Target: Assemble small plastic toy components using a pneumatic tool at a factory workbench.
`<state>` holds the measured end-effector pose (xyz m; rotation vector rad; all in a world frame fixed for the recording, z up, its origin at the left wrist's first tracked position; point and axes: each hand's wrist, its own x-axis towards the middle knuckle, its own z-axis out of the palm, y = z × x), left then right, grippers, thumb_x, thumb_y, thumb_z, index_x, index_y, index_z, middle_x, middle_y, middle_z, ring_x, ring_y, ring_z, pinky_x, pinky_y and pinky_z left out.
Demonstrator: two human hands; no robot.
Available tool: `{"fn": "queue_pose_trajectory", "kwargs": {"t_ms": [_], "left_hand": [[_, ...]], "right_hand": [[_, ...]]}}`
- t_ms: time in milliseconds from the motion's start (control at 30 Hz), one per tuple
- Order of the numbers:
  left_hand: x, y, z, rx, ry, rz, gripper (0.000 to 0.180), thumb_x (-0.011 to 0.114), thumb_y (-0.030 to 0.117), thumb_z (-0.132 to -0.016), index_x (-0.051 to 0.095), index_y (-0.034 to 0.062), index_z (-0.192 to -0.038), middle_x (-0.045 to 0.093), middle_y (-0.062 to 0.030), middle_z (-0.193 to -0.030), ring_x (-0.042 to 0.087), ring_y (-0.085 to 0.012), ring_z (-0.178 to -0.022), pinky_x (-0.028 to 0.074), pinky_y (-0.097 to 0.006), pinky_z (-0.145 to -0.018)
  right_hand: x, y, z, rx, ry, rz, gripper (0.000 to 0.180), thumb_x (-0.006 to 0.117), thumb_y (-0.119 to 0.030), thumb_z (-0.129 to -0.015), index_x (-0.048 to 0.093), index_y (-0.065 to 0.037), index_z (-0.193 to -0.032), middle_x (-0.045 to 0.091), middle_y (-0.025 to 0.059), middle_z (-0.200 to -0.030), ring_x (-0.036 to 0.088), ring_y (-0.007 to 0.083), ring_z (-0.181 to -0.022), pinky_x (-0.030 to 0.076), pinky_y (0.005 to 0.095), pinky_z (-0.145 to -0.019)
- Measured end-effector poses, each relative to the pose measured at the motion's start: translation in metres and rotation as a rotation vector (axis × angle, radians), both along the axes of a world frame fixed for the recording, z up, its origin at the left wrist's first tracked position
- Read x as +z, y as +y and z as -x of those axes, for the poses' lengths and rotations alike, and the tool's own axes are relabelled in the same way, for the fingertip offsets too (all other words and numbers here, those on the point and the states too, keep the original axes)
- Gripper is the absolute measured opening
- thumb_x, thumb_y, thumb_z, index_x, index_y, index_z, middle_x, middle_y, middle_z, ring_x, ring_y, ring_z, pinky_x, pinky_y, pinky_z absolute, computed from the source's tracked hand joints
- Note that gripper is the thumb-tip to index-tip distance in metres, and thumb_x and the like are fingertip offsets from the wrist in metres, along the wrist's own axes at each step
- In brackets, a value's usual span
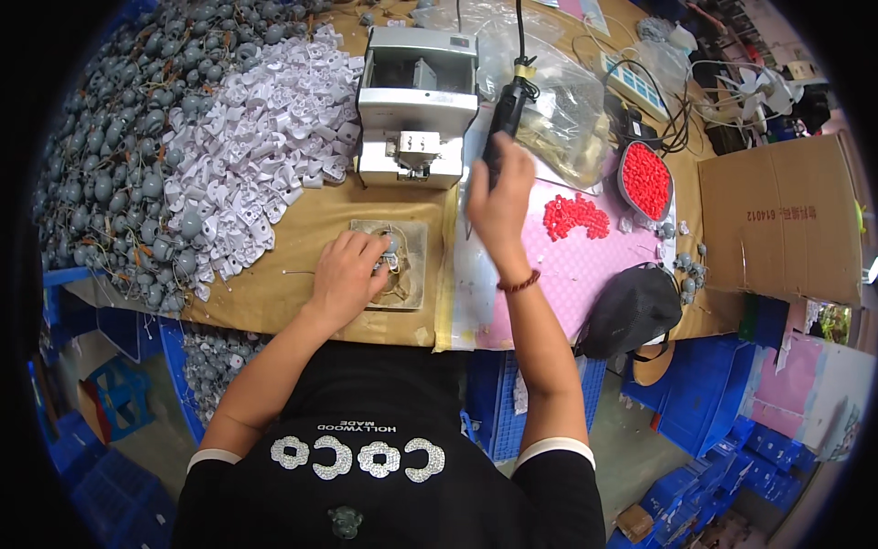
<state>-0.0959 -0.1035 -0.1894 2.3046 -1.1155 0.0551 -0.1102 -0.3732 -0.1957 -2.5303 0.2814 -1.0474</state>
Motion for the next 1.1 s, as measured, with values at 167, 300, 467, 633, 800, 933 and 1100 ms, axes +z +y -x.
{"fn": "queue_pose_trajectory", "kwargs": {"t_ms": [167,300,467,633,800,933,1100], "left_hand": [[-0.003,-0.001,-0.001,-0.008,-0.054,0.004,0.037,0.072,0.01,-0.078,0.066,0.0113,-0.114,0.061,-0.0033,-0.097,0.059,-0.0237,-0.099,0.048,-0.039,-0.084],[-0.008,-0.006,0.001,-0.018,-0.06,0.06,0.038,0.074,0.008,-0.076,0.064,0.0098,-0.113,0.06,-0.0059,-0.096,0.059,-0.0267,-0.095,0.048,-0.041,-0.081],[-0.011,-0.001,0.001,0.019,-0.035,0.085,0.037,0.073,0.008,-0.077,0.065,0.0098,-0.113,0.062,-0.0059,-0.097,0.059,-0.0268,-0.096,0.049,-0.041,-0.08],[-0.009,0.001,0.002,0.033,-0.017,0.108,0.035,0.071,0.011,-0.078,0.067,0.011,-0.113,0.064,-0.0035,-0.101,0.06,-0.0245,-0.097,0.049,-0.04,-0.081],[-0.011,-0.001,0.003,0.046,0.016,0.123,0.034,0.073,0.01,-0.078,0.068,0.008,-0.111,0.064,-0.0078,-0.098,0.06,-0.0293,-0.097,0.049,-0.043,-0.082],[-0.007,0.0,0.002,0.044,0.024,0.105,0.033,0.073,0.012,-0.079,0.068,0.008,-0.111,0.065,-0.0079,-0.098,0.061,-0.0293,-0.096,0.049,-0.042,-0.081],[-0.009,0.0,0.002,0.047,0.029,0.105,0.033,0.072,0.012,-0.078,0.068,0.0095,-0.111,0.064,-0.0062,-0.097,0.06,-0.0274,-0.096,0.049,-0.041,-0.08]], "right_hand": [[-0.009,-0.027,-0.037,-0.267,0.207,-0.254,0.059,0.078,-0.023,-0.083,0.053,0.004,-0.13,0.065,0.0211,-0.101,0.064,0.0379,-0.09,0.052,0.0446,-0.082],[-0.03,-0.056,-0.04,-0.2,0.194,-0.686,0.055,0.079,-0.023,-0.076,0.058,0.005,-0.119,0.069,0.0158,-0.087,0.067,0.0298,-0.075,0.054,0.0391,-0.074],[0.083,0.021,-0.019,0.149,-0.363,-0.889,0.044,0.075,0.0,-0.085,0.051,0.001,-0.122,0.064,0.0052,-0.09,0.06,0.0112,-0.076,0.052,0.0265,-0.071],[0.134,0.06,-0.031,0.59,-0.42,-0.925,0.061,0.071,0.01,-0.084,0.042,0.006,-0.138,0.067,0.0025,-0.084,0.065,0.0116,-0.073,0.054,0.0261,-0.075],[0.13,0.061,-0.07,0.502,-0.277,-0.725,0.054,0.073,0.004,-0.086,0.046,0.008,-0.132,0.069,0.006,-0.083,0.069,0.0156,-0.071,0.056,0.0296,-0.071],[0.124,0.061,-0.099,0.415,-0.197,-0.739,0.041,0.075,-0.002,-0.084,0.054,0.006,-0.118,0.069,0.0053,-0.078,0.067,0.013,-0.066,0.054,0.0271,-0.067],[0.117,0.066,-0.096,0.418,-0.025,-0.907,0.025,0.076,-0.005,-0.083,0.057,0.001,-0.097,0.069,0.0065,-0.076,0.064,0.0131,-0.063,0.053,0.0278,-0.063]]}}
